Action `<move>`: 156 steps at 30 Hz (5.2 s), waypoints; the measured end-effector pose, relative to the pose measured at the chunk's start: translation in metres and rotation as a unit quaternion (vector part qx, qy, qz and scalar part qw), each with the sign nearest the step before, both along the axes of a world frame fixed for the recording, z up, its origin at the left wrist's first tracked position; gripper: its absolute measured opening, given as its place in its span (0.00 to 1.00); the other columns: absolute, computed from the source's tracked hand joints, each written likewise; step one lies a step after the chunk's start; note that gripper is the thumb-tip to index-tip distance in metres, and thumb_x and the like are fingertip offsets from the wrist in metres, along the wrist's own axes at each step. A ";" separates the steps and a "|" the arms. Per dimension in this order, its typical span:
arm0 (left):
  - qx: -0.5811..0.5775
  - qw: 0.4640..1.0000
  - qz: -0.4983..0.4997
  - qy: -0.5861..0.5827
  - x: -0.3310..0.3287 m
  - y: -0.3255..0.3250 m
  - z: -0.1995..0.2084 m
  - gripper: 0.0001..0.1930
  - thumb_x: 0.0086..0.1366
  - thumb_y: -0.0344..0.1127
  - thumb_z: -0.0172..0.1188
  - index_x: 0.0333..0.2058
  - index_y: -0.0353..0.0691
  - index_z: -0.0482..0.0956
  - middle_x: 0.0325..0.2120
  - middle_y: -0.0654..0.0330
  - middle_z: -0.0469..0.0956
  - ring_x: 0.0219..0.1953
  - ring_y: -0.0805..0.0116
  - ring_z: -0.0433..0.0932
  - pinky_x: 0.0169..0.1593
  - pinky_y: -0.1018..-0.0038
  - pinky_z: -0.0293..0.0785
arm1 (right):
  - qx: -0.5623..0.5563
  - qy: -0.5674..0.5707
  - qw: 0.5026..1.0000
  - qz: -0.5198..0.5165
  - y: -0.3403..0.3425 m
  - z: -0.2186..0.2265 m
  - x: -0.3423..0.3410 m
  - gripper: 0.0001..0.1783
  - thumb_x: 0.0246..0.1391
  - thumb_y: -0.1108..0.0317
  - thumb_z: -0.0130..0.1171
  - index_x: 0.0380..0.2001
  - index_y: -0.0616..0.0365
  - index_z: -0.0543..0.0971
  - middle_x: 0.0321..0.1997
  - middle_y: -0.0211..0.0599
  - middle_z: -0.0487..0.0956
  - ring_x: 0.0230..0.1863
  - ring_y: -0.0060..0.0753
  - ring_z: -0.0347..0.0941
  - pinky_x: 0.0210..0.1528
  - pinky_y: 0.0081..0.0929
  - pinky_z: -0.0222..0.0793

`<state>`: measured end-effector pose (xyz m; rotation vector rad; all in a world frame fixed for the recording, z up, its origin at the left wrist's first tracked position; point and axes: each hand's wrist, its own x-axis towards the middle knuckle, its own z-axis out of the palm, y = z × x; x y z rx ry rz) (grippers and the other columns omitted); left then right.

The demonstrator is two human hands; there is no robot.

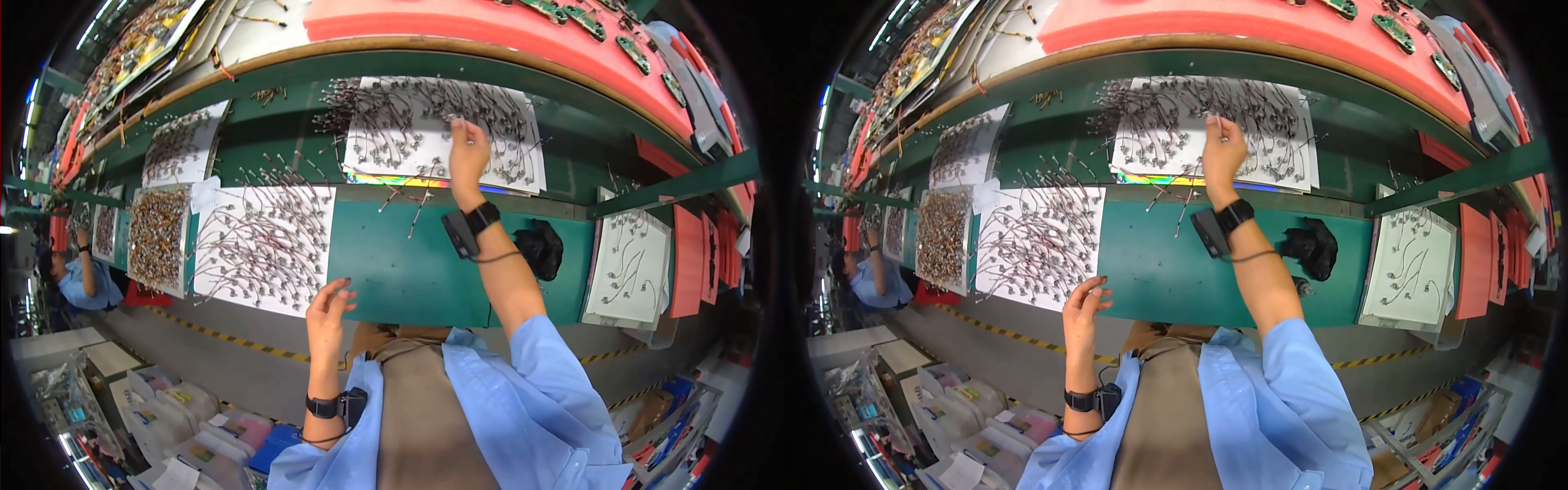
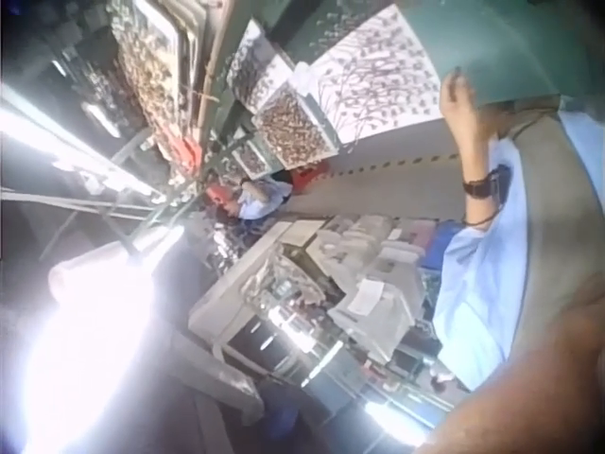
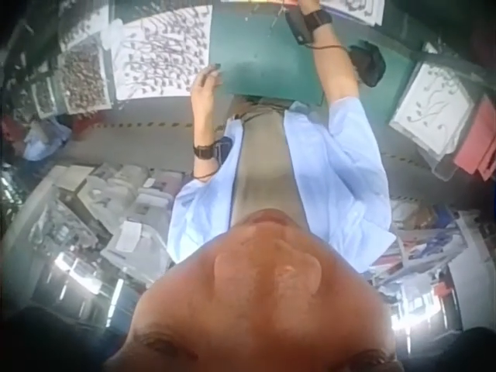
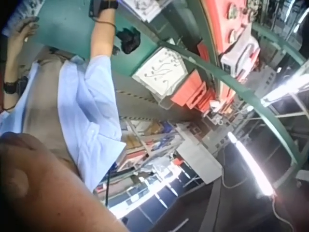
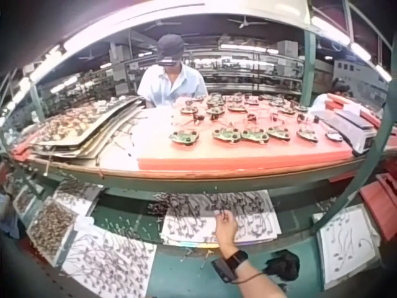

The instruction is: The person wipes a cloth with a bottle, applies liquid to several wire assemblies, and places them onto a tray. Finally, they pick up the tray and move it to a different location on the workbench.

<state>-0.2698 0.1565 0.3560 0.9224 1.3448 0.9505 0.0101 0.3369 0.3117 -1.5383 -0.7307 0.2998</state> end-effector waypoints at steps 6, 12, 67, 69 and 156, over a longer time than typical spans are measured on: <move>-0.033 0.999 -0.006 0.006 -0.011 -0.004 -0.020 0.16 0.59 0.34 0.53 0.44 0.30 0.70 0.41 0.54 0.73 0.36 0.69 0.74 0.36 0.77 0.72 | -0.144 -0.119 0.982 0.007 0.019 -0.065 0.027 0.27 0.48 0.61 0.58 0.47 0.67 0.66 0.42 0.46 0.73 0.39 0.31 0.70 0.42 0.24 0.65; -0.052 0.998 -0.046 0.009 -0.024 0.013 -0.024 0.17 0.60 0.35 0.53 0.44 0.30 0.70 0.41 0.55 0.73 0.37 0.69 0.74 0.37 0.76 0.72 | -0.037 0.136 0.989 0.045 -0.084 -0.054 0.016 0.28 0.51 0.62 0.56 0.52 0.65 0.62 0.45 0.41 0.72 0.40 0.28 0.71 0.39 0.21 0.66; -0.142 0.727 -0.626 0.244 0.432 -0.476 -0.153 0.13 0.59 0.39 0.54 0.37 0.35 0.76 0.28 0.61 0.76 0.28 0.73 0.75 0.30 0.78 0.72 | -0.281 0.318 0.875 -0.235 -1.013 -0.102 0.183 0.11 0.47 0.64 0.58 0.26 0.63 0.80 0.22 0.33 0.78 0.24 0.21 0.72 0.28 0.17 0.66; -0.144 0.728 -0.626 0.240 0.469 -0.485 -0.161 0.13 0.59 0.39 0.54 0.37 0.35 0.76 0.28 0.61 0.76 0.28 0.73 0.75 0.30 0.78 0.72 | -0.229 0.382 0.868 -0.221 -1.014 -0.112 0.208 0.12 0.47 0.64 0.58 0.25 0.63 0.79 0.22 0.33 0.78 0.24 0.19 0.71 0.28 0.16 0.65; -0.075 0.922 0.380 0.007 -1.341 0.036 -0.071 0.19 0.52 0.34 0.62 0.42 0.33 0.72 0.28 0.62 0.75 0.26 0.78 0.72 0.27 0.82 0.70 | -0.532 0.206 0.743 0.350 -0.150 -0.135 -1.124 0.08 0.49 0.71 0.50 0.29 0.62 0.77 0.23 0.33 0.76 0.22 0.21 0.71 0.23 0.19 0.65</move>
